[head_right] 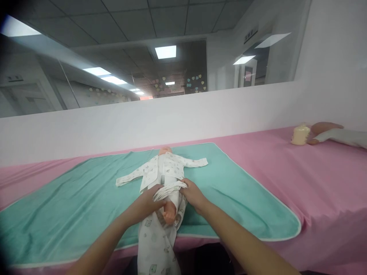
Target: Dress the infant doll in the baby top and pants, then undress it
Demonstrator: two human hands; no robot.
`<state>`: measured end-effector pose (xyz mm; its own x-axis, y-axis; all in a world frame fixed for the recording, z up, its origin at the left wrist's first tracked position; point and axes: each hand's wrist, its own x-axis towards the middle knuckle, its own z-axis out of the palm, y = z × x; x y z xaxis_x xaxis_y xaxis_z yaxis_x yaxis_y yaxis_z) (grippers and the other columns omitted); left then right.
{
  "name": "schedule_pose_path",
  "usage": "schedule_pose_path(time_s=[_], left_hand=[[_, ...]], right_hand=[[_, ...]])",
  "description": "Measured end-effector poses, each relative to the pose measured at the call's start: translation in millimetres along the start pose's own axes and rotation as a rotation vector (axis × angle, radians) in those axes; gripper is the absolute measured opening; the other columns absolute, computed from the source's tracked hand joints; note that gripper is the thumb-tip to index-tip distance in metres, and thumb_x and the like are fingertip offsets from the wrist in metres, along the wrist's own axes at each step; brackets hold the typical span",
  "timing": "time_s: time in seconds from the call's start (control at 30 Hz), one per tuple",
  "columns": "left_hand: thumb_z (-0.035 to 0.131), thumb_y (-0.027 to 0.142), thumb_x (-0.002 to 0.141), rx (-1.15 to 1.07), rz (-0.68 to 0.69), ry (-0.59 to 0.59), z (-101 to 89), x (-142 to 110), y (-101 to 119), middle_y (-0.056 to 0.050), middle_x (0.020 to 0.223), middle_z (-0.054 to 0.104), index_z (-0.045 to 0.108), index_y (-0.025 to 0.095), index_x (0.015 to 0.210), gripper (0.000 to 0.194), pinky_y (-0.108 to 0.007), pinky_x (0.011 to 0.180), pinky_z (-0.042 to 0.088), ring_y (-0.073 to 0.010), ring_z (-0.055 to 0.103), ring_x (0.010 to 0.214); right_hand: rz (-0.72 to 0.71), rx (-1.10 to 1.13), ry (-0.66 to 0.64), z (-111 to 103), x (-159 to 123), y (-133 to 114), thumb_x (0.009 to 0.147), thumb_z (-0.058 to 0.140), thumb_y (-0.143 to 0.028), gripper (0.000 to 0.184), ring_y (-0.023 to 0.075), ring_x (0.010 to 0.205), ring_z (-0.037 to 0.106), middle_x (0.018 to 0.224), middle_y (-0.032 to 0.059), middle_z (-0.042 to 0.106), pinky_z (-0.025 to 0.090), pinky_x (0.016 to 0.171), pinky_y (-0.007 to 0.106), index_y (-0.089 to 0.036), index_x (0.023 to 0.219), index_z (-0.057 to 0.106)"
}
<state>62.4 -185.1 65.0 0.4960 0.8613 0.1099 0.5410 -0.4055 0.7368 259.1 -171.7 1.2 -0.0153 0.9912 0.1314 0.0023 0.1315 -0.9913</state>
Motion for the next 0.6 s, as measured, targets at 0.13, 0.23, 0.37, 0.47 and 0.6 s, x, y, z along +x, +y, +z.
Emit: schedule_pose_path(time_s=[0.13, 0.23, 0.37, 0.47, 0.6], left_hand=[[0.062, 0.038, 0.070, -0.198, -0.063, -0.091, -10.4, -10, -1, -0.004, 0.109, 0.060, 0.055, 0.023, 0.110, 0.043, -0.031, 0.081, 0.041, -0.0236, 0.053, 0.099], [0.060, 0.040, 0.072, -0.354, -0.161, -0.116, -12.8, -15, -4, -0.004, 0.095, 0.063, 0.060, 0.018, 0.095, 0.032, -0.030, 0.072, 0.042, -0.0227, 0.055, 0.088], [0.059, 0.031, 0.073, -0.707, -0.208, -0.082, -14.2, -19, -5, -0.004, 0.082, 0.061, 0.059, 0.016, 0.084, 0.018, -0.028, 0.069, 0.042, -0.0191, 0.056, 0.077], [0.056, 0.029, 0.078, -0.866, -0.139, -0.088, -24.3, -18, -7, 0.002, 0.057, 0.046, 0.054, 0.016, 0.073, 0.014, -0.023, 0.059, 0.038, -0.0114, 0.046, 0.057], [0.055, 0.036, 0.081, -0.881, -0.106, -0.099, -45.8, 1, -21, 0.006, 0.052, 0.036, 0.047, 0.017, 0.069, 0.024, -0.019, 0.050, 0.031, -0.0069, 0.035, 0.048]], right_hand=[[0.220, 0.237, -0.040, -3, -4, -4, 0.063, 0.057, -0.022, 0.027, 0.0147, 0.070, 0.055, 0.078, -0.0002, 0.062, 0.039, 0.061, 0.024, -0.020, 0.090, 0.056], [0.227, 0.229, -0.090, -10, -4, -14, 0.063, 0.060, -0.023, 0.024, 0.0136, 0.067, 0.054, 0.076, -0.0007, 0.061, 0.038, 0.058, 0.023, -0.019, 0.087, 0.056], [0.145, 0.190, -0.181, -19, 4, -27, 0.065, 0.060, -0.023, 0.022, 0.0103, 0.062, 0.050, 0.072, -0.0038, 0.057, 0.034, 0.055, 0.021, -0.019, 0.085, 0.053], [0.123, 0.181, -0.232, -23, 14, -28, 0.064, 0.062, -0.023, 0.024, 0.0094, 0.063, 0.048, 0.075, -0.0051, 0.055, 0.033, 0.055, 0.021, -0.020, 0.085, 0.051], [0.124, 0.146, -0.245, -32, 26, -14, 0.056, 0.070, -0.019, 0.032, 0.0097, 0.066, 0.047, 0.075, -0.0059, 0.052, 0.033, 0.056, 0.021, -0.020, 0.079, 0.048]])
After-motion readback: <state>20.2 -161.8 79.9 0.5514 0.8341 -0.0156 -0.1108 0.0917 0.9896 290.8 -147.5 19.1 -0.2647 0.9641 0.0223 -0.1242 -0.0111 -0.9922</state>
